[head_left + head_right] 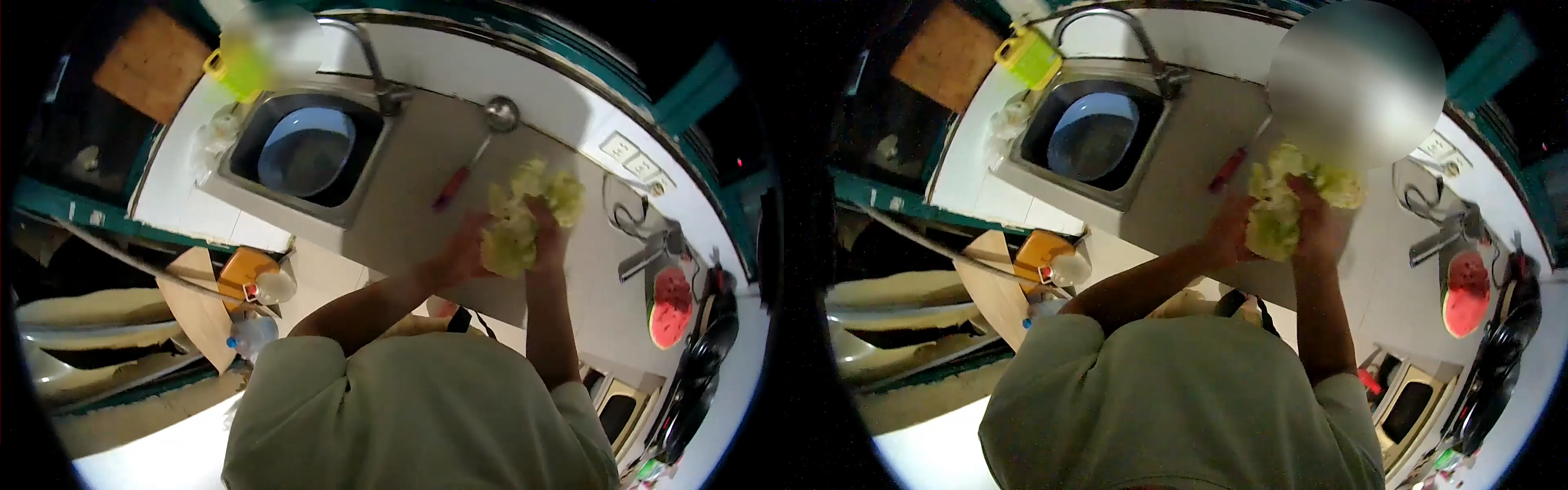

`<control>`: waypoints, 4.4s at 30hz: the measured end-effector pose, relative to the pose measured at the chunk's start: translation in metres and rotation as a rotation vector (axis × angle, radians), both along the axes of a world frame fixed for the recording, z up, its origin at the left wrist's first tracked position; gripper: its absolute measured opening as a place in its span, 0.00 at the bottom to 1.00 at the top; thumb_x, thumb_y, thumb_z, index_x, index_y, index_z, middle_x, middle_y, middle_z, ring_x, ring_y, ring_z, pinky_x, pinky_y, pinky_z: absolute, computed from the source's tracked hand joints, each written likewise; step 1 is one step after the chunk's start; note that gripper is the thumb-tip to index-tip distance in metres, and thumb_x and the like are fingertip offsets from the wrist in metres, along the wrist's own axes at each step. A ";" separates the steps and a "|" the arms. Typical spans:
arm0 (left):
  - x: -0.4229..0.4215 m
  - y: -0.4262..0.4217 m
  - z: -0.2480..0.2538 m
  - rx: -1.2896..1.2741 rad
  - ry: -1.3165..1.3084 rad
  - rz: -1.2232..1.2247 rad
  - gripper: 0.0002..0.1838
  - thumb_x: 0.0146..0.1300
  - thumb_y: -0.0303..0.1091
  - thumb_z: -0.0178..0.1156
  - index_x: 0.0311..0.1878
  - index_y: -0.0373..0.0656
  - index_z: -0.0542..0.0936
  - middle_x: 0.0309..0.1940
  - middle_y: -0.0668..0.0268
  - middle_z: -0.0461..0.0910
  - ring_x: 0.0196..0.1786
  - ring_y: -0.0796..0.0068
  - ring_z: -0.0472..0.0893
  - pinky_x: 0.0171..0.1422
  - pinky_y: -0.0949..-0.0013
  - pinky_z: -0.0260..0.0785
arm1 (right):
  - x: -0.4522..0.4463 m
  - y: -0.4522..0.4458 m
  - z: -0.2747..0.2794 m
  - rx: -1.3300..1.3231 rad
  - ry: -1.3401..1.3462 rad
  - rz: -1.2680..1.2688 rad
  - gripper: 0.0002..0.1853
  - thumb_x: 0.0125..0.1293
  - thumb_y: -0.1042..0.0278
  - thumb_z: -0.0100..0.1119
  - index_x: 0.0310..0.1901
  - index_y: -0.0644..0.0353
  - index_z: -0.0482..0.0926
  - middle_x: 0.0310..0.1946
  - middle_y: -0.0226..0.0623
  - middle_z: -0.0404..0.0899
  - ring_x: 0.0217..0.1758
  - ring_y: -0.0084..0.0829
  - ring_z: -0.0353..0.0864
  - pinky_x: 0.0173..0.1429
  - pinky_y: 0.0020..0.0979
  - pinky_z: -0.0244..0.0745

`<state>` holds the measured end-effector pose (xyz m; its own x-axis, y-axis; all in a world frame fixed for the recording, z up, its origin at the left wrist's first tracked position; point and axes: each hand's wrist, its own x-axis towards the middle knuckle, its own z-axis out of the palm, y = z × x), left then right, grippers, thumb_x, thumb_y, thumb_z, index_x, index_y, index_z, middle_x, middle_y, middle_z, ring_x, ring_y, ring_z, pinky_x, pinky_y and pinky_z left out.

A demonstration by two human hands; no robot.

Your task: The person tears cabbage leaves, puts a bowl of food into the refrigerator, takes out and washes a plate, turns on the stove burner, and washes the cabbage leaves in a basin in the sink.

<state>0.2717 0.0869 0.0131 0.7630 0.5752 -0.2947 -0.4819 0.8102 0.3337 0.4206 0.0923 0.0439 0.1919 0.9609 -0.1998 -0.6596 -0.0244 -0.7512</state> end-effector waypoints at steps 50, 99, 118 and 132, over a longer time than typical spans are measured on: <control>-0.505 0.068 -0.032 0.284 0.883 0.590 0.10 0.60 0.30 0.52 0.43 0.37 0.73 0.39 0.59 0.74 0.43 0.68 0.74 0.49 0.70 0.69 | -0.204 0.290 -0.099 0.182 -2.312 0.250 0.30 0.47 0.62 0.55 0.56 0.53 0.66 0.63 0.38 0.54 0.65 0.39 0.51 0.57 0.50 0.54; -0.567 0.157 -0.077 0.947 1.167 0.254 0.08 0.58 0.32 0.56 0.40 0.41 0.76 0.33 0.64 0.78 0.35 0.76 0.77 0.39 0.73 0.70 | -0.234 0.291 -0.054 -0.091 -2.783 0.361 0.24 0.53 0.78 0.45 0.55 0.55 0.66 0.64 0.33 0.56 0.69 0.29 0.49 0.67 0.48 0.39; -0.451 0.289 0.011 0.155 0.304 0.505 0.15 0.62 0.40 0.48 0.51 0.46 0.68 0.46 0.67 0.71 0.51 0.74 0.69 0.54 0.65 0.61 | -0.465 0.310 -0.035 -0.089 0.758 0.187 0.12 0.65 0.60 0.46 0.30 0.58 0.71 0.23 0.34 0.73 0.26 0.29 0.72 0.31 0.26 0.69; -0.387 0.303 0.002 0.277 0.780 0.589 0.22 0.66 0.47 0.39 0.56 0.42 0.65 0.47 0.61 0.68 0.51 0.70 0.68 0.55 0.70 0.61 | -0.493 0.315 -0.060 -0.173 -0.224 0.202 0.23 0.64 0.52 0.43 0.50 0.65 0.66 0.42 0.42 0.72 0.42 0.37 0.73 0.46 0.35 0.68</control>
